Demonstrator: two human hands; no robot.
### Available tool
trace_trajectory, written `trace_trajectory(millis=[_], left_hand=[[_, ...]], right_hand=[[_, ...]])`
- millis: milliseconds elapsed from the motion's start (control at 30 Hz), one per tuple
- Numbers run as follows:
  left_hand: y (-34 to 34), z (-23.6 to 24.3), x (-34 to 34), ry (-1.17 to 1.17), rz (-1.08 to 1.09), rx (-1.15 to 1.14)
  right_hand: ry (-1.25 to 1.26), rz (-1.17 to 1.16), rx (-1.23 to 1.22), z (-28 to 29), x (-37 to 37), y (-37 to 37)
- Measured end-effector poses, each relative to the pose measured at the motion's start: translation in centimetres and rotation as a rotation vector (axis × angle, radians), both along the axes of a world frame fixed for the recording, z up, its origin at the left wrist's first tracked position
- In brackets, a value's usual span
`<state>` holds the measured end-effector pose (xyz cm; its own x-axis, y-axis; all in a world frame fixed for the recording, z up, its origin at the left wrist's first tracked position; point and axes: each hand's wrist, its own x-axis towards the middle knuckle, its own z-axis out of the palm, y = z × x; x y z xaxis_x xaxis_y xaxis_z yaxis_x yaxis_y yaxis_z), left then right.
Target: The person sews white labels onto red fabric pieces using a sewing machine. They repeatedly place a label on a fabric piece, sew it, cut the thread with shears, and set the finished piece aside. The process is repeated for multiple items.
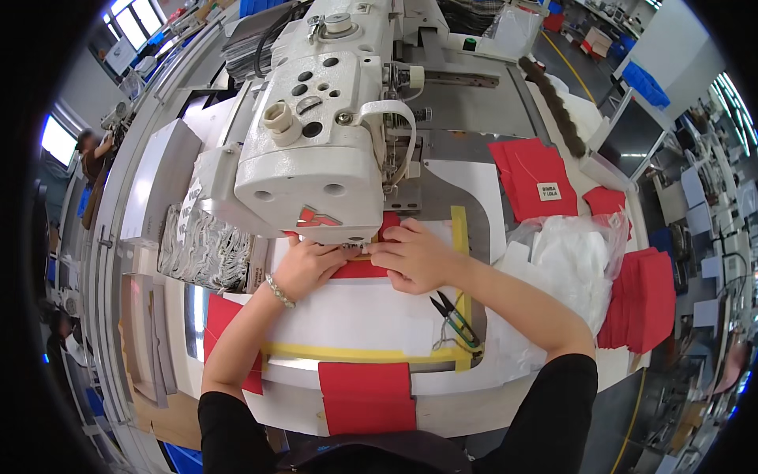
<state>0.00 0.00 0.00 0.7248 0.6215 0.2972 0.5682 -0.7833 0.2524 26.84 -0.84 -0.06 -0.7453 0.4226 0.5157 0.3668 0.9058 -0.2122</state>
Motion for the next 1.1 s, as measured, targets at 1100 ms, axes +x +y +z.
trace_trajectory(millis=[1100], left_hand=[[-1.7,2.1,-0.3,0.306,0.318,0.070]], right_hand=[[-0.162,-0.214,0.009,1.9,2.0,-0.5]])
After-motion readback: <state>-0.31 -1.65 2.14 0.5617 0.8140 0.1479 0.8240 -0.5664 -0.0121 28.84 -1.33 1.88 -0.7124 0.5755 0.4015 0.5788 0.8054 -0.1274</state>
